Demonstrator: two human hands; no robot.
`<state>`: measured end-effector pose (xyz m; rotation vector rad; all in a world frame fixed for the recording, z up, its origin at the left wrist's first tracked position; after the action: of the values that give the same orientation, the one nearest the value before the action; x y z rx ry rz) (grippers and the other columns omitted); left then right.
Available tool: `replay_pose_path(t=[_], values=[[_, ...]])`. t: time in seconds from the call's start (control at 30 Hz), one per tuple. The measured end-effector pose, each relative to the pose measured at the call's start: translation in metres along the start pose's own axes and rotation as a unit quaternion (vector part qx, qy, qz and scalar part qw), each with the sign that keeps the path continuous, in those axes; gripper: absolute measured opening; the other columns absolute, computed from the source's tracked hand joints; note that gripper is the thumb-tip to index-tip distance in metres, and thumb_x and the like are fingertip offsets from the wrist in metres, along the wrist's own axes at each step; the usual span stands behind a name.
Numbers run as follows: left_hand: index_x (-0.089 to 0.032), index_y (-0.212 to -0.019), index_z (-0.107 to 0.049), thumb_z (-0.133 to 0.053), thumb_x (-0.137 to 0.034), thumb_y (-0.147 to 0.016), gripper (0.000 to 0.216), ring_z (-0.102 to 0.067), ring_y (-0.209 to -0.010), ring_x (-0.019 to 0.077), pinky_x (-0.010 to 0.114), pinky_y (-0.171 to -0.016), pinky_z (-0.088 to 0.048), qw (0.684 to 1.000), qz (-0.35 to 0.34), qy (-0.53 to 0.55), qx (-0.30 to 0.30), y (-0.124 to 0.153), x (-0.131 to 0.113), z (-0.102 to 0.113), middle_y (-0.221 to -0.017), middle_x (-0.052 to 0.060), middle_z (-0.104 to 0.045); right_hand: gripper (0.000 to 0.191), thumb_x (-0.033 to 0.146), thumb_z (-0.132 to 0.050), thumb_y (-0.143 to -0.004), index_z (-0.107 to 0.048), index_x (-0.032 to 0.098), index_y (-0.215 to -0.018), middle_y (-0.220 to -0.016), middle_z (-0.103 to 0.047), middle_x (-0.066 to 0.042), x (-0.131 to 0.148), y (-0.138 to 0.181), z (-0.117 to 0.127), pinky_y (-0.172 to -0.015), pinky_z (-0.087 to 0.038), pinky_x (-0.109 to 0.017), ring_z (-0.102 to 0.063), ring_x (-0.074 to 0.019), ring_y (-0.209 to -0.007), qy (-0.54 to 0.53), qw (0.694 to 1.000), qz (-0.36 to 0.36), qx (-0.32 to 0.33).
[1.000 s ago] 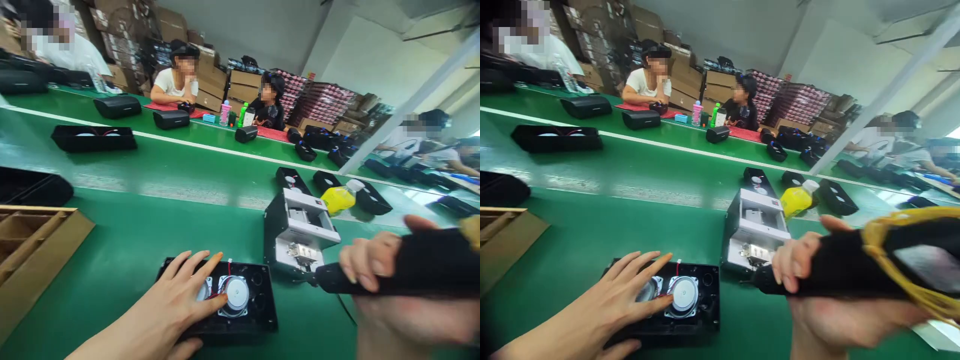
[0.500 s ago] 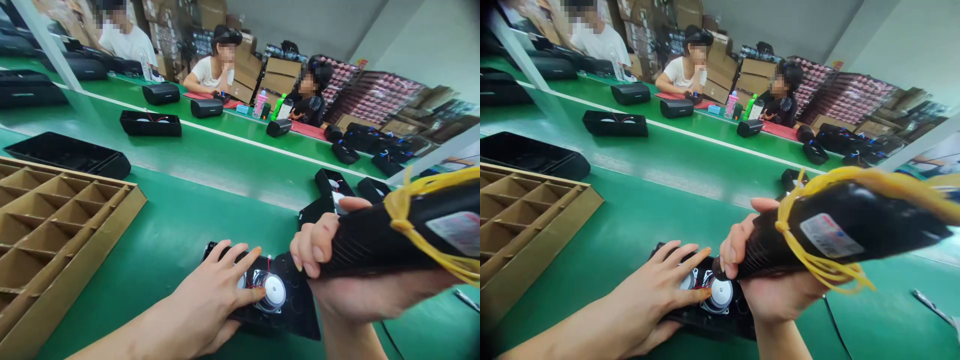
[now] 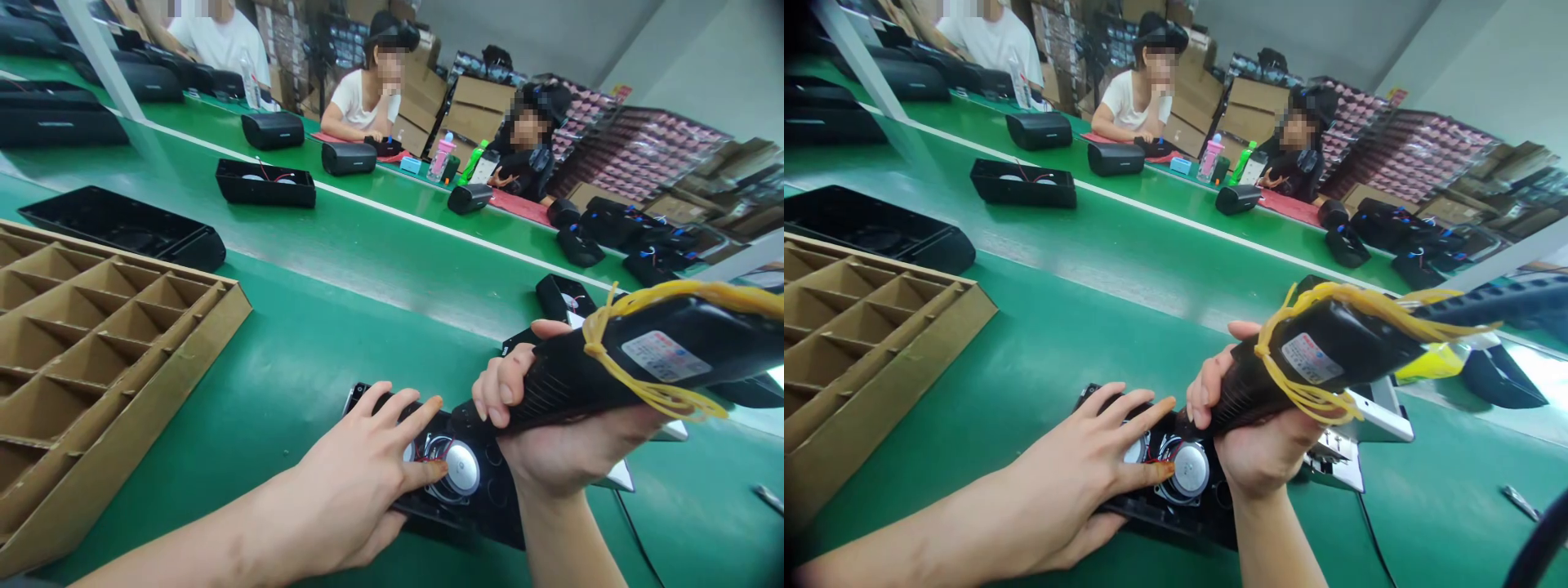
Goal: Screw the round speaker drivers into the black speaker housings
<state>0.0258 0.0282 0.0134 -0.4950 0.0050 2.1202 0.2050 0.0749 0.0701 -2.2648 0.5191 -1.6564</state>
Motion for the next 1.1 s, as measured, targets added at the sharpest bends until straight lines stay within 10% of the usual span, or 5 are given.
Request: replay_pose_path(t=[0.57,1.1], values=[[-0.035,-0.144,-0.065,-0.075,-0.039,-0.088,0.057,-0.045,-0.148,0.0422,0.067,-0.123,-0.032,1.0,0.006,-0.001,-0.005,-0.001,-0.001,0.001,-0.172,0.013,-0.037,0.074,0.094,-0.057,-0.083,-0.068,0.026,-0.111,-0.058,-0.056,0.007,-0.009,0.004,0.001,-0.036,-0.04,-0.023,-0.044,-0.0107,-0.036,0.013,1.0,-0.018,-0.004],[-0.049,-0.151,-0.057,-0.077,-0.043,-0.086,0.068,-0.042,-0.149,0.0402,0.07,-0.125,-0.027,1.0,0.014,0.011,0.013,-0.004,0.005,-0.005,-0.167,0.006,-0.041,0.067,0.087,-0.07,-0.079,-0.071,0.027,-0.109,-0.063,-0.062,0.002,-0.027,0.017,0.002,-0.041,-0.04,-0.024,-0.05,-0.0137,-0.041,-0.095,0.982,-0.11,0.118]])
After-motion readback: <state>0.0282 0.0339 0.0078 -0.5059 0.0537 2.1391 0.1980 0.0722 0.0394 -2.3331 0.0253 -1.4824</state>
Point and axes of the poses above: each hand's wrist, its own y-axis away from the middle knuckle, its own z-axis out of the back of the hand, x = y × z, the point moved 3 cm from there along -y, towards the middle knuckle
